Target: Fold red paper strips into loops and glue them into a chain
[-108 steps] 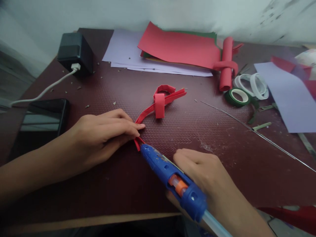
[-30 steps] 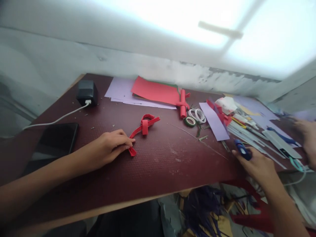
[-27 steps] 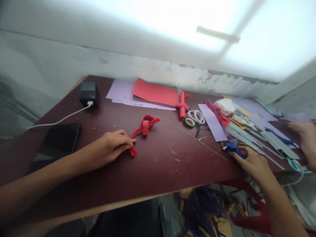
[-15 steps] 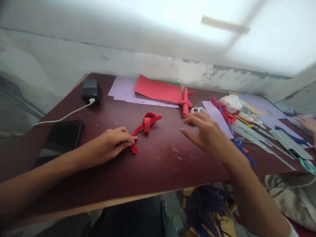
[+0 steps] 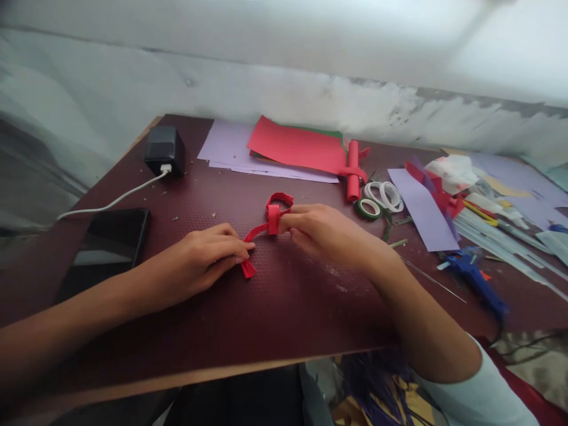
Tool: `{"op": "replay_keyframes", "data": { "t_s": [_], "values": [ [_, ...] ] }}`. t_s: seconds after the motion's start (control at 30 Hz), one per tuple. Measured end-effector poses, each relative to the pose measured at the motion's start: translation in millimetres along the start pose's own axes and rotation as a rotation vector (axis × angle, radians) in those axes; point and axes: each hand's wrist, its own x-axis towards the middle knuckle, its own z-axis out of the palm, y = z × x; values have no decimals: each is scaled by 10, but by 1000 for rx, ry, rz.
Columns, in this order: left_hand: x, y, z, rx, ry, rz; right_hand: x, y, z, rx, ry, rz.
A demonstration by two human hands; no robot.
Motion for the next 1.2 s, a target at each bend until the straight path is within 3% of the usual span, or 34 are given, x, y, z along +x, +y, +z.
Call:
{"op": "replay_keyframes", "data": {
  "t_s": [0.17,0.37,0.57,0.7,0.9,1.2],
  "values": [
    [19,-6,1,-7,-5,2,-45,-37,9,275,-91,31],
    [15,2,-19,2,4,-11,-33,34,127,393,-147,-92],
    [5,6,-41,29,-32,-4,-34,-9,291,256,106,-215],
    [-5,-15,-86,28,-63,52,-51,-27,380,201,198,-254],
    [6,-79,-127,37,-111,165,-53,-27,423,219,198,-250],
    [-5,-20,-11,52,3,100,-65,-122,421,200,233,-166]
  ]
}}
